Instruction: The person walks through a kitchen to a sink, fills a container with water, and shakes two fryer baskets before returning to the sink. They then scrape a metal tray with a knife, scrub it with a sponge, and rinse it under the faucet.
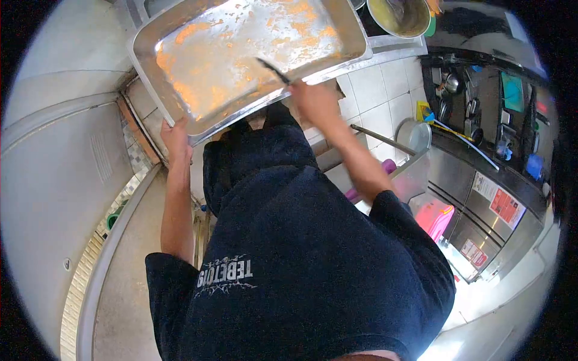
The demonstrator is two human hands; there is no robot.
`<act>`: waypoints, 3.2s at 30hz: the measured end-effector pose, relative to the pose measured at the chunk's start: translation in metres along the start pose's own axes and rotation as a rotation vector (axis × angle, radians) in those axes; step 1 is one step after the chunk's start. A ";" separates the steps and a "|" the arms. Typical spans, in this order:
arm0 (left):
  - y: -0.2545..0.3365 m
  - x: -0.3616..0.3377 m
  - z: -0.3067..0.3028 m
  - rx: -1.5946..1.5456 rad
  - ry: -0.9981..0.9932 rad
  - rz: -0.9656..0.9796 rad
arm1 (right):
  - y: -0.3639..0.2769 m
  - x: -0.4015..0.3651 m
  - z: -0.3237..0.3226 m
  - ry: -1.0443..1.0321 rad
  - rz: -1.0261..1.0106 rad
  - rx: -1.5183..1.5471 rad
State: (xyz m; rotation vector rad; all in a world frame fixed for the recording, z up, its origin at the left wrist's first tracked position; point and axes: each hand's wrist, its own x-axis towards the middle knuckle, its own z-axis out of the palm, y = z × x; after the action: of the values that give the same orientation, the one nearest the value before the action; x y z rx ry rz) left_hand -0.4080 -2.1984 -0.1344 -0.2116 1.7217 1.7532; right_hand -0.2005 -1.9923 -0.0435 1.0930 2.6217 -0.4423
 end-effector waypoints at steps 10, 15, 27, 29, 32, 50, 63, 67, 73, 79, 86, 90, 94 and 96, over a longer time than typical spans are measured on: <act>-0.011 0.006 -0.003 -0.071 0.009 0.004 | 0.055 0.094 -0.064 -0.445 0.052 -0.542; -0.011 0.005 -0.004 -0.055 0.011 0.011 | -0.063 0.059 -0.053 -0.580 -0.143 -0.469; -0.014 0.007 -0.004 -0.095 0.007 0.009 | -0.096 0.058 -0.022 -0.533 -0.285 -0.431; -0.010 0.004 -0.001 -0.076 0.010 0.007 | -0.109 0.058 -0.023 -0.590 -0.299 -0.348; -0.014 0.007 -0.002 -0.080 0.010 0.024 | -0.060 0.073 -0.017 -0.330 -0.606 -0.503; -0.009 0.004 0.000 -0.071 0.050 0.036 | -0.014 0.087 -0.066 -0.541 -0.134 -0.652; -0.012 0.008 0.000 -0.108 0.040 0.051 | -0.093 0.062 -0.035 -0.431 -0.429 -0.409; -0.009 0.003 0.003 -0.126 0.030 0.021 | -0.138 0.057 -0.008 -0.596 -0.436 -0.431; -0.011 0.001 0.007 -0.122 0.053 0.054 | -0.091 0.064 -0.044 -0.506 -0.400 -0.392; -0.013 0.005 0.003 -0.083 0.048 -0.021 | -0.135 0.055 -0.018 -0.507 -0.434 -0.225; -0.012 0.004 -0.002 0.020 -0.025 0.082 | -0.029 0.122 -0.035 -0.588 -0.305 -0.406; -0.005 0.000 0.002 0.030 -0.055 0.116 | 0.070 0.163 -0.060 -0.375 -0.213 -0.454; -0.004 0.002 -0.003 0.196 -0.047 0.183 | 0.138 0.215 -0.023 -0.259 -0.310 -0.664; -0.007 0.005 -0.006 0.566 0.017 0.336 | 0.155 0.225 0.008 -0.265 -0.220 -0.672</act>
State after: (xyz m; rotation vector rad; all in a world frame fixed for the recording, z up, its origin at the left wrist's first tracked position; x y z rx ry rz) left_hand -0.4100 -2.2031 -0.1434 0.3273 2.2844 1.3981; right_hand -0.2408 -1.7477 -0.1582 0.4921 2.3686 0.2373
